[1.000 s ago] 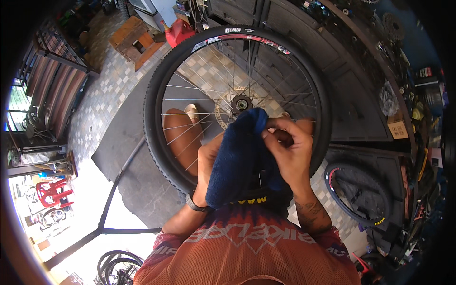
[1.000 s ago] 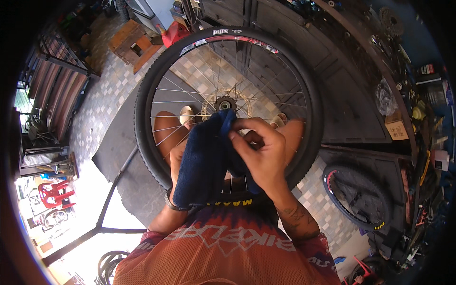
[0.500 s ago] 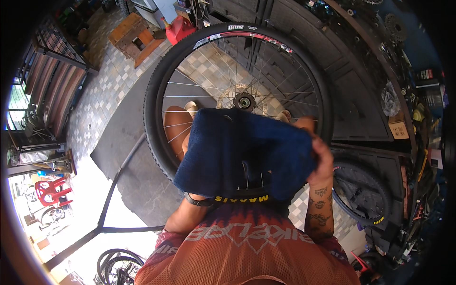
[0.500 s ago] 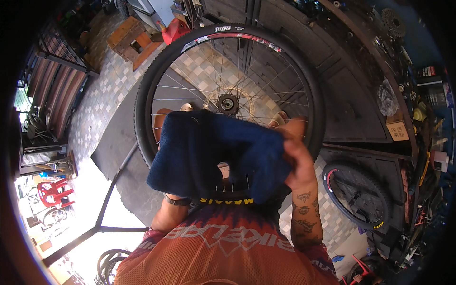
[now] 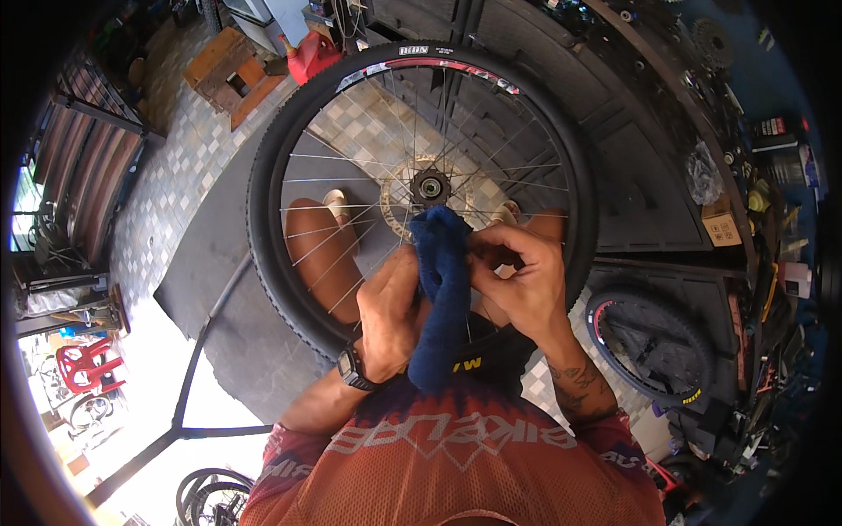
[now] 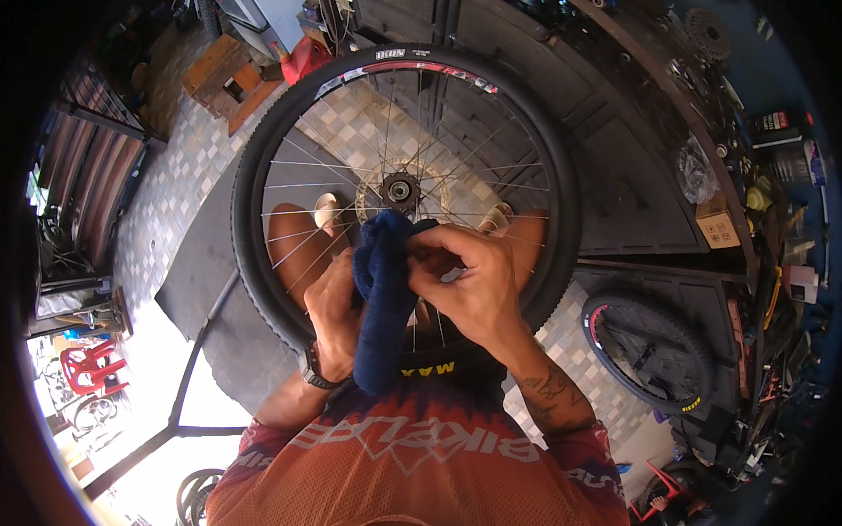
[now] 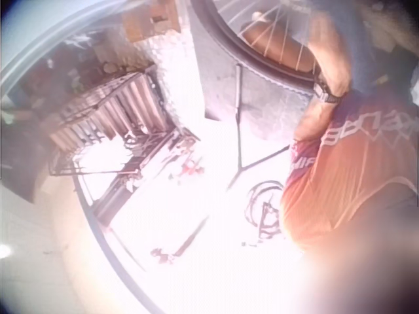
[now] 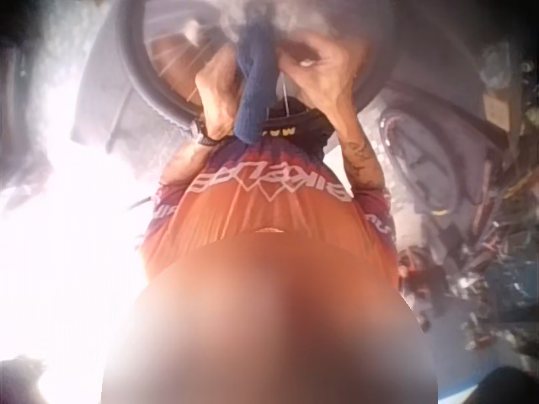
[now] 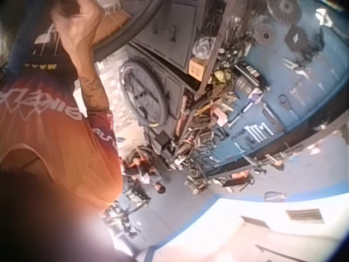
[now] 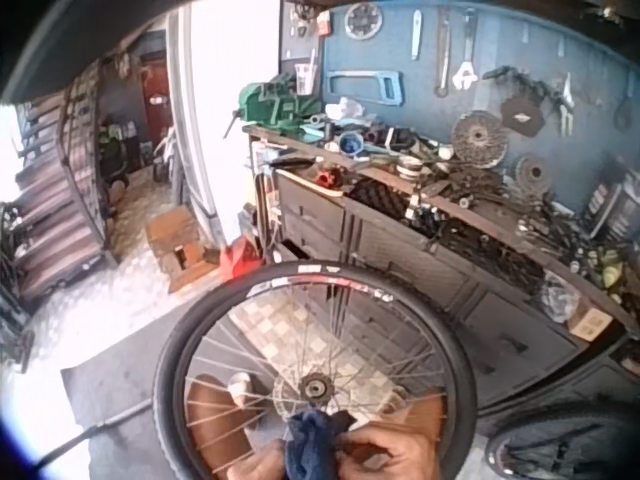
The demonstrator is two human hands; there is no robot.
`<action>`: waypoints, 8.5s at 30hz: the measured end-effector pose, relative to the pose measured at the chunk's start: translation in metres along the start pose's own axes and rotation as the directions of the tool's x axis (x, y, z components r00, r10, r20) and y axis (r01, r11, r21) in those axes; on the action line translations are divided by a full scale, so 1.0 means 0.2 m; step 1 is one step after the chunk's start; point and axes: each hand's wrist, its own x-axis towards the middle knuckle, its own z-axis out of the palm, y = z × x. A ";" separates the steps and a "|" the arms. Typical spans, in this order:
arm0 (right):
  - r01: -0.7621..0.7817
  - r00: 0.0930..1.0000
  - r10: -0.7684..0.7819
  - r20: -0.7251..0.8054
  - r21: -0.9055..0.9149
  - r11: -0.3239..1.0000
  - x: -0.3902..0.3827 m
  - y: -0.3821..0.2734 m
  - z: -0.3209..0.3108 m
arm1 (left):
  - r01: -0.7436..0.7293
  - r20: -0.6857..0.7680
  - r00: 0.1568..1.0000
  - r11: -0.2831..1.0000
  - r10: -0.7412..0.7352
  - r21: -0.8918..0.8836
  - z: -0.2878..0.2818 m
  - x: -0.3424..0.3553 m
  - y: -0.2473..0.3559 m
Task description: The person cleans and lubricates a bicycle wheel hub. They wipe the hub with a cloth, apply lubricant from a bottle, and use a screwdriver to adjust internal components. The person repeatedly wipes the hub and axle with cloths and uses a wrench to tighten parts.
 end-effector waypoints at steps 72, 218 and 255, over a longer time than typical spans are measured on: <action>0.415 0.905 -0.413 0.097 -0.406 0.814 -0.04 0.16 0.09 | 0.196 0.193 0.952 0.956 -0.239 0.219 0.00 -0.03 -0.07; -0.320 0.650 -0.555 -0.519 -0.850 0.419 -0.26 -0.25 -2.66 | 0.517 0.306 0.834 0.844 -0.459 -0.143 0.32 -0.18 -0.18; 0.612 0.642 0.079 -0.763 0.571 0.547 -0.77 -0.26 -2.07 | 0.581 0.393 0.808 0.706 -0.439 -0.406 0.14 -0.07 -0.13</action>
